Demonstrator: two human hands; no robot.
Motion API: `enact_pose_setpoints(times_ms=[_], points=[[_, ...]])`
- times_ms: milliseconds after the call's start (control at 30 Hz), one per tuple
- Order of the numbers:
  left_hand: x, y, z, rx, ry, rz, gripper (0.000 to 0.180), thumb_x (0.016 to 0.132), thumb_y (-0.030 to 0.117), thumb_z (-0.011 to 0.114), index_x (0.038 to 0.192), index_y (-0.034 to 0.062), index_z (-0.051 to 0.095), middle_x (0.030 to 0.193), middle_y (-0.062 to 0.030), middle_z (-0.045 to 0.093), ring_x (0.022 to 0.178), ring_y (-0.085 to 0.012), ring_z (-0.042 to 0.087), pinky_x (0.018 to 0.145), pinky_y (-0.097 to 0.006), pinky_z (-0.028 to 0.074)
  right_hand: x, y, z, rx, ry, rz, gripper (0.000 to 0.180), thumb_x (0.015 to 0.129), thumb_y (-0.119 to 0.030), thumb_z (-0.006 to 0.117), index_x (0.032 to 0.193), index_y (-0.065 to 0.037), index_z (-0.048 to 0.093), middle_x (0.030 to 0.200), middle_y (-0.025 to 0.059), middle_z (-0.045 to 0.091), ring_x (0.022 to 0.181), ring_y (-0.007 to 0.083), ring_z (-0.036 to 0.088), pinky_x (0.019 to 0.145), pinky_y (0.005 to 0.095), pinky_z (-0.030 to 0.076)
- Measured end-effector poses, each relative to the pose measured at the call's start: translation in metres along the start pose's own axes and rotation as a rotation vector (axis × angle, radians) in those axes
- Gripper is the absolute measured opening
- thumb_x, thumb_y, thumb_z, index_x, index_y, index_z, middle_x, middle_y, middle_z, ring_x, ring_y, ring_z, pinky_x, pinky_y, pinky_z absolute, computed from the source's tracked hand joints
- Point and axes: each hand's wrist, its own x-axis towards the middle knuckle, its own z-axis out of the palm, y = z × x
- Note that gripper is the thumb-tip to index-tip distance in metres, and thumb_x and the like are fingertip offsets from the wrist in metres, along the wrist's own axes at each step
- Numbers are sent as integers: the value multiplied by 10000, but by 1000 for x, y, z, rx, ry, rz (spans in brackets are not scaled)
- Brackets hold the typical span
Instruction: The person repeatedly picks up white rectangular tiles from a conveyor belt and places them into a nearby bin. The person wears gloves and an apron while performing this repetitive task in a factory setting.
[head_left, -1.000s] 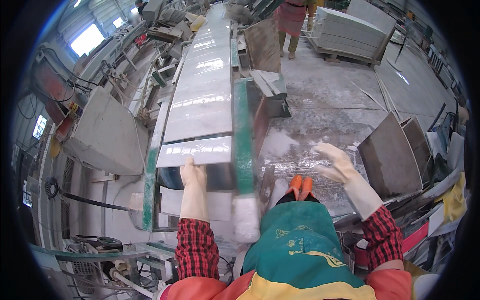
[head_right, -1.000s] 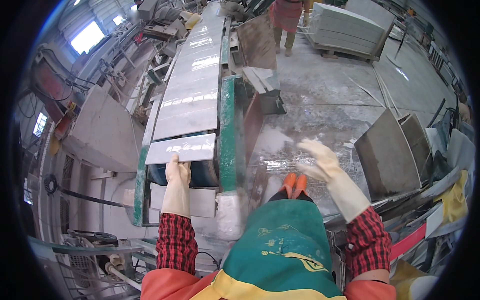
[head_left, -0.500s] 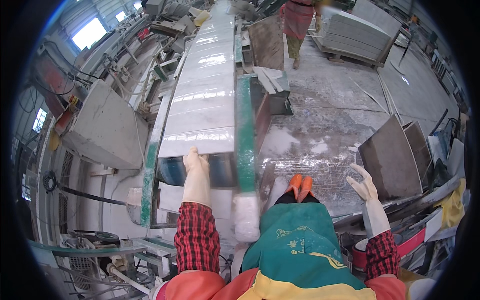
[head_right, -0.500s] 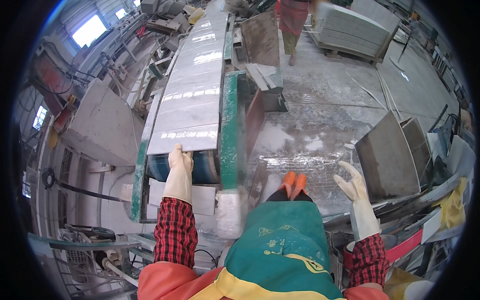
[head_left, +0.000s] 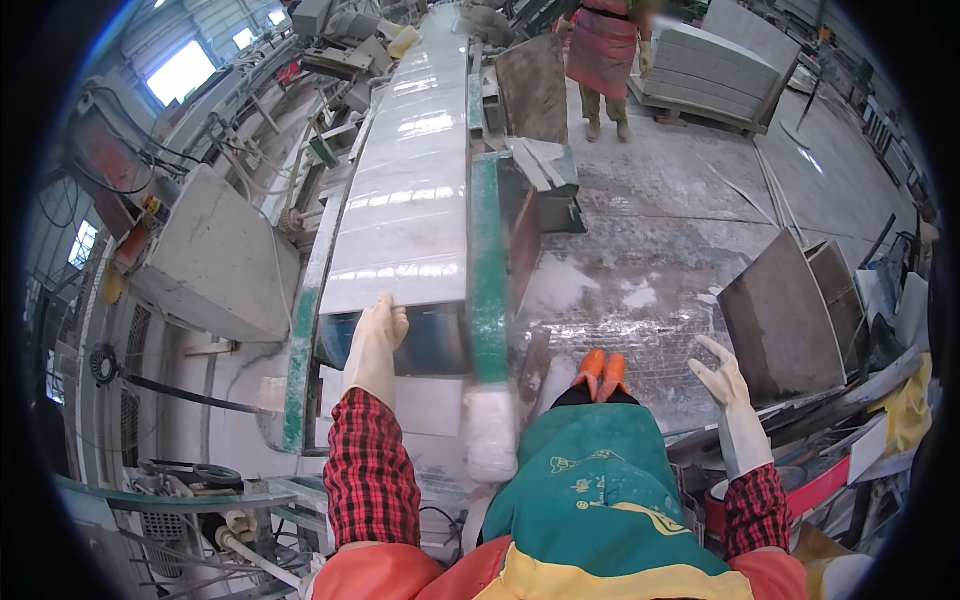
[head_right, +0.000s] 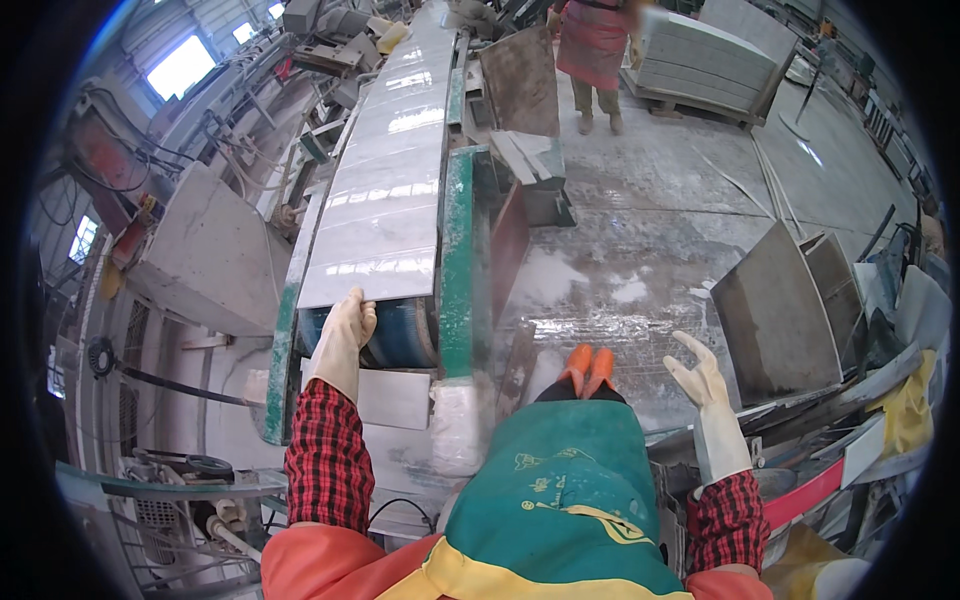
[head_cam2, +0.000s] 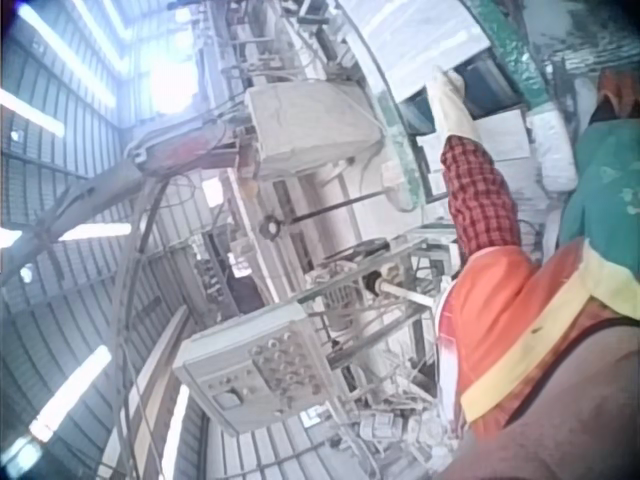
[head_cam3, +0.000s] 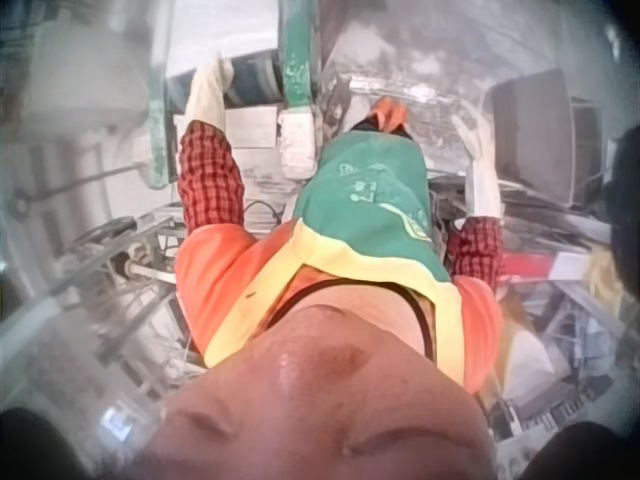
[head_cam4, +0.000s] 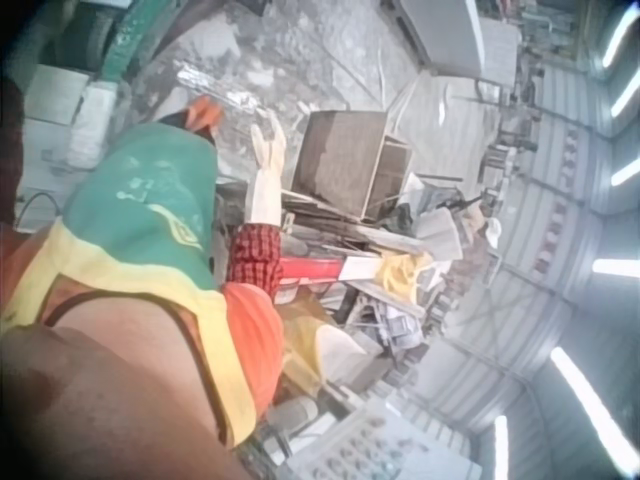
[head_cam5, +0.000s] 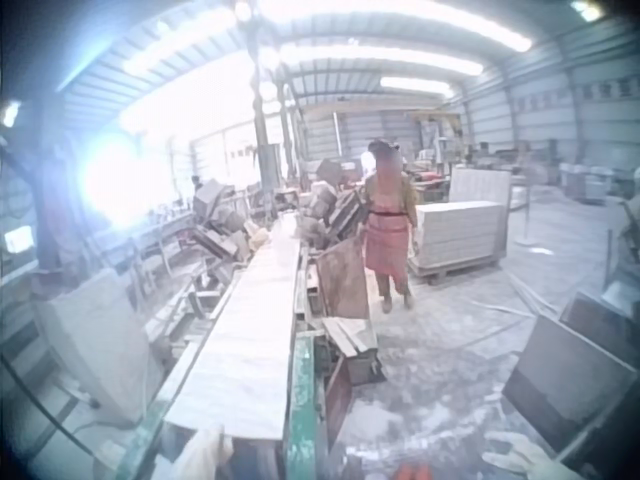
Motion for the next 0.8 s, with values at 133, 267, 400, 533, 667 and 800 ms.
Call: enact_pose_setpoints(times_ms=[133,267,400,533,667,800], points=[[0,2,-3,119,35,-37,378,1004,374,572,899,18,644,726,-43,612,495,-87,528,404,-198,442,-1,3,-2,-2,2,33,582,825,-254,778,1369,-104,636,1388,155,632,1333,294,559,1133,372,411],[3,4,-3,148,31,-22,354,995,357,591,903,19,643,728,-55,614,487,-99,524,404,-216,438,1,7,-7,-40,30,53,596,827,-270,789,1373,-91,631,1379,160,636,1311,295,573,1117,370,427],[41,-12,-14,23,-87,-61,365,1001,338,596,924,-16,640,752,-107,628,554,-182,595,464,-282,503,19,57,-7,-37,53,-16,618,810,-259,813,1361,-48,629,1362,170,642,1288,284,589,1097,371,444],[50,-34,-35,-154,-236,36,405,1023,368,566,1036,-34,616,817,-130,657,632,-231,657,528,-318,568,4,99,-40,-72,141,16,587,806,-187,794,1340,-11,629,1339,176,652,1278,278,595,1092,366,449],[-10,-14,-30,1,15,103,368,1029,350,531,1037,-15,581,787,-102,619,589,-190,613,519,-305,573,-57,125,-114,-138,368,192,559,793,-157,764,1319,-14,643,1287,175,676,1229,296,619,1077,362,458],[-6,-8,-22,-20,37,103,361,1021,322,477,962,-15,591,741,-84,599,562,-174,600,503,-297,568,-134,179,-189,-391,710,341,552,865,-150,699,1385,-9,578,1377,206,607,1299,321,557,1118,388,410]])
